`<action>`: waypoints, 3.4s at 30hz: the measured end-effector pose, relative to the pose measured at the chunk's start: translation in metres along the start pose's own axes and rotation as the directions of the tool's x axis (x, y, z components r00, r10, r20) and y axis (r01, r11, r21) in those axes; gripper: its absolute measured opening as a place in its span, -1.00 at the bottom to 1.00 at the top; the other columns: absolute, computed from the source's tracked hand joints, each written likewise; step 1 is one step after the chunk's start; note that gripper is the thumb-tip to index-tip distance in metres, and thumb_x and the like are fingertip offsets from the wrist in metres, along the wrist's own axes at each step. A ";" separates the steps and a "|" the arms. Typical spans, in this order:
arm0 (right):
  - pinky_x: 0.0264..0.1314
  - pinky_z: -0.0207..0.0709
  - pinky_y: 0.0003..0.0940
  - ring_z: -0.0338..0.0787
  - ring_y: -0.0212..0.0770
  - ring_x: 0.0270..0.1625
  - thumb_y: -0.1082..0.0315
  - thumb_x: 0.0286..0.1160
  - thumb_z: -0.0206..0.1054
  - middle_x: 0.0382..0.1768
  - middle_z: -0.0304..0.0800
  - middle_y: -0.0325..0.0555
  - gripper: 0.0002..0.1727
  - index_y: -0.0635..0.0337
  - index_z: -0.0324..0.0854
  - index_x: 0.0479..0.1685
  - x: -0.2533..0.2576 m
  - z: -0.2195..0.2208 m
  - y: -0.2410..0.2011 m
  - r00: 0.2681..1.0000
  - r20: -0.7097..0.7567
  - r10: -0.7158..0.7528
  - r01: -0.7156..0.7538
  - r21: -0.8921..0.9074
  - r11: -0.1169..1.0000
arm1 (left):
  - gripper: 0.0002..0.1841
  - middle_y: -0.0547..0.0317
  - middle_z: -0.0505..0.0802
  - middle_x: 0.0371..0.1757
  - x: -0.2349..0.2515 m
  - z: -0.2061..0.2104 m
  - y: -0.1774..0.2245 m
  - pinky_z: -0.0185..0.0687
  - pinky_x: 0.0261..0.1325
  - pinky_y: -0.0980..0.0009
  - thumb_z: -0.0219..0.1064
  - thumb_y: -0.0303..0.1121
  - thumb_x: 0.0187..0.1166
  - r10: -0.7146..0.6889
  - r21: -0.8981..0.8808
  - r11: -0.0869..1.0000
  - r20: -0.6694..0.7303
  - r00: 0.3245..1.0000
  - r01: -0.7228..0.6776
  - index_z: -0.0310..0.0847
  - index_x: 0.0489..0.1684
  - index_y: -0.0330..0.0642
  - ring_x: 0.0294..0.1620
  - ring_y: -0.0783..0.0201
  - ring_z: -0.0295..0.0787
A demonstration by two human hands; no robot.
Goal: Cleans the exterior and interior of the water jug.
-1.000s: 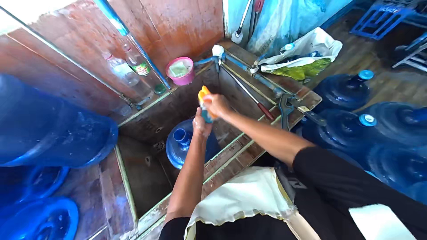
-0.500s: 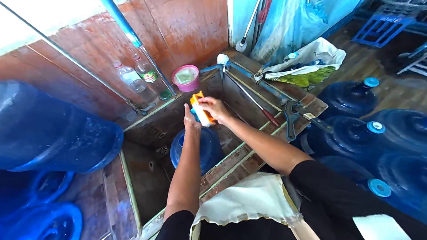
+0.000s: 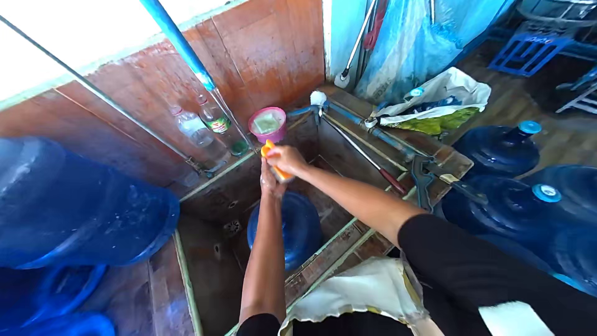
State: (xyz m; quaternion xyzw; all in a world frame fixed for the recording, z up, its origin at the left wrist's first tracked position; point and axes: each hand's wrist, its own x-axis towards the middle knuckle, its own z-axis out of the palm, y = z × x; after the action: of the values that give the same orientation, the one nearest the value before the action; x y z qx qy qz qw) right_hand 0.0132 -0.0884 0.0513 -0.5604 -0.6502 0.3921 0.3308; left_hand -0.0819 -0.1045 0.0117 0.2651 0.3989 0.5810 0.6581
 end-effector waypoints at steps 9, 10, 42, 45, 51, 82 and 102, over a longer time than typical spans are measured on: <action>0.41 0.51 0.34 0.75 0.23 0.35 0.26 0.59 0.41 0.24 0.81 0.21 -0.66 0.13 0.76 0.28 0.028 0.015 0.004 0.990 0.112 0.091 -0.079 -0.107 0.991 | -0.44 0.14 0.74 -0.16 0.056 -0.023 -0.001 0.69 -0.18 0.30 -0.32 0.13 0.89 -0.072 0.053 0.995 -0.168 0.983 0.082 0.47 0.25 -0.09 -0.22 0.31 0.71; 0.43 0.50 0.34 0.74 0.25 0.37 0.24 0.60 0.39 0.25 0.81 0.22 -0.66 0.13 0.77 0.28 0.048 0.010 0.011 0.991 0.071 0.113 -0.102 -0.135 0.986 | -0.44 0.12 0.77 -0.07 0.058 -0.014 -0.009 0.72 -0.10 0.21 -0.29 0.16 0.87 -0.104 0.019 0.994 -0.118 0.988 0.107 0.46 0.29 -0.05 -0.12 0.25 0.74; 0.49 0.53 -0.06 0.77 0.06 0.34 0.30 0.64 0.30 0.26 0.80 0.25 -0.62 0.32 0.73 0.31 -0.160 -0.045 0.178 0.956 -0.229 0.182 -0.171 0.066 0.983 | -0.58 -0.02 0.76 -0.23 0.094 -0.017 -0.015 0.72 -0.46 0.42 -0.07 0.06 0.81 -0.266 -0.043 0.963 -0.334 0.904 0.267 0.37 0.17 -0.12 -0.41 0.24 0.80; 0.48 0.54 -0.04 0.78 0.07 0.32 0.27 0.66 0.29 0.25 0.81 0.25 -0.62 0.29 0.74 0.30 -0.161 -0.044 0.178 0.966 -0.194 0.172 -0.169 0.036 0.985 | -0.55 0.11 0.71 -0.22 0.083 -0.033 -0.013 0.66 -0.48 0.52 -0.15 0.17 0.79 -0.361 -0.213 0.926 -0.268 0.893 0.311 0.35 0.10 -0.02 -0.43 0.34 0.73; 0.51 0.52 -0.11 0.77 -0.03 0.36 0.29 0.67 0.27 0.27 0.81 0.19 -0.63 0.30 0.74 0.29 -0.160 -0.046 0.183 0.968 -0.208 0.143 -0.124 0.099 0.987 | -0.56 -0.05 0.71 -0.02 0.072 -0.037 -0.008 0.79 -0.14 0.23 -0.11 0.05 0.79 -0.335 -0.340 0.913 -0.314 0.888 0.225 0.39 0.24 -0.11 -0.12 0.10 0.78; -0.02 0.70 -0.42 0.79 -0.36 -0.06 0.37 0.75 0.16 0.11 0.76 -0.02 -0.68 0.32 0.59 0.33 -0.164 -0.060 0.194 0.897 -0.194 0.397 -0.227 0.569 0.790 | -0.56 -0.37 0.71 0.21 0.119 -0.042 -0.027 0.64 0.11 -0.07 0.25 -0.21 0.70 -0.030 0.663 0.624 -0.509 0.860 0.414 0.55 0.29 -0.47 0.10 -0.15 0.71; -0.02 0.72 -0.41 0.80 -0.37 -0.11 0.36 0.73 0.19 0.04 0.79 -0.05 -0.69 0.30 0.62 0.30 -0.160 -0.060 0.195 0.913 -0.135 0.384 -0.257 0.541 0.801 | -0.65 0.07 0.67 -0.31 0.088 -0.053 0.035 0.51 -0.54 0.41 0.03 -0.06 0.81 -0.325 0.658 0.597 -0.326 0.888 0.460 0.52 0.08 -0.18 -0.56 0.29 0.54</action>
State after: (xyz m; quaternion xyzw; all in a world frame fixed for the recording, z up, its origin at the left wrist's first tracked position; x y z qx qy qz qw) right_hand 0.1816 -0.2251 -0.0905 -0.5973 -0.3729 0.5312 0.4712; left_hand -0.1451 -0.0178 -0.0081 0.3552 0.6973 0.2383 0.5752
